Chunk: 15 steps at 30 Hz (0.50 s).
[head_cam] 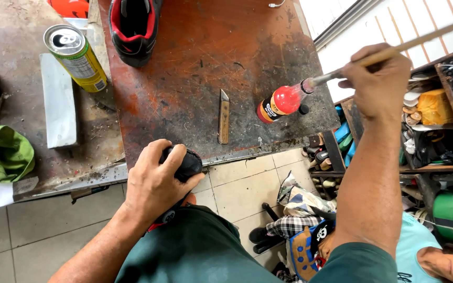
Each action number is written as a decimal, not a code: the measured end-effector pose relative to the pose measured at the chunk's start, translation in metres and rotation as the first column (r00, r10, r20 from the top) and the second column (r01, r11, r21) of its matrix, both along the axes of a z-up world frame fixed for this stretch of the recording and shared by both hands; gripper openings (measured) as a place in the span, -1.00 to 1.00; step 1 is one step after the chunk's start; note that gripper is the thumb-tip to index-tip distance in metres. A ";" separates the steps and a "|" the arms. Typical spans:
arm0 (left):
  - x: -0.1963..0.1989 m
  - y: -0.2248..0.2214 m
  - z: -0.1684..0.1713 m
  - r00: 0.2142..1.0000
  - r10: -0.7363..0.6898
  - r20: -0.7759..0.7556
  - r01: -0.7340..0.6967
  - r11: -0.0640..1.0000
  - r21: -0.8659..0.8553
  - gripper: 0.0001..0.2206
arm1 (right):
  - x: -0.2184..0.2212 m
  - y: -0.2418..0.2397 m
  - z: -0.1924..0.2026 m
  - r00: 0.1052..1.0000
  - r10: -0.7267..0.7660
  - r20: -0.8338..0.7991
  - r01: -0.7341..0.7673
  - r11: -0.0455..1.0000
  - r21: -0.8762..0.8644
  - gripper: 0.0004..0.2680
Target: Applying liquid to a shoe with a brush and inspecting it at a repair bench
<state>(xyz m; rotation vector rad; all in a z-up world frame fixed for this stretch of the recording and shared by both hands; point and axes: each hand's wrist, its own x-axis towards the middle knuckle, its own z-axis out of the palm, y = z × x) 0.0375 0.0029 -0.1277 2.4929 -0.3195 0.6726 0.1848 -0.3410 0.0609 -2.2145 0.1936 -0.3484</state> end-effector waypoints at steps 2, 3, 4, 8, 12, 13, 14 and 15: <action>0.000 0.000 -0.003 1.000 0.000 -0.005 0.000 1.000 0.004 -0.41 | 0.002 -0.015 -0.008 0.995 -0.008 0.096 -0.008 0.985 0.173 -0.83; -0.001 0.001 -0.004 1.000 0.002 -0.017 -0.002 1.000 0.010 -0.39 | 0.003 -0.022 -0.013 0.983 -0.029 0.184 -0.036 0.939 0.341 -0.83; 0.000 0.000 -0.004 1.000 0.001 -0.015 -0.001 1.000 0.008 -0.39 | 0.004 -0.028 -0.019 0.982 -0.029 0.186 -0.036 0.940 0.339 -0.83; 0.000 0.000 -0.004 1.000 0.002 -0.013 -0.002 1.000 -0.003 -0.39 | 0.011 -0.050 -0.057 0.966 -0.114 0.231 -0.078 0.726 0.684 -0.89; -0.001 0.002 0.001 0.999 -0.043 0.006 0.043 0.998 -0.041 -0.40 | 0.001 -0.044 -0.080 0.965 -0.090 0.245 -0.144 0.598 0.788 -0.95; 0.005 0.001 0.003 1.000 -0.030 -0.004 0.030 0.999 -0.028 -0.40 | -0.010 -0.042 -0.081 0.969 -0.081 0.234 -0.144 0.586 0.797 -0.95; 0.002 0.002 0.004 0.999 -0.054 0.005 0.055 0.998 -0.043 -0.40 | -0.022 -0.039 -0.086 0.958 -0.030 0.286 -0.221 0.560 0.799 -0.92; -0.001 0.003 0.004 0.997 -0.078 0.016 0.079 0.995 -0.059 -0.39 | -0.034 -0.035 -0.091 0.941 0.014 0.338 -0.295 0.526 0.798 -0.87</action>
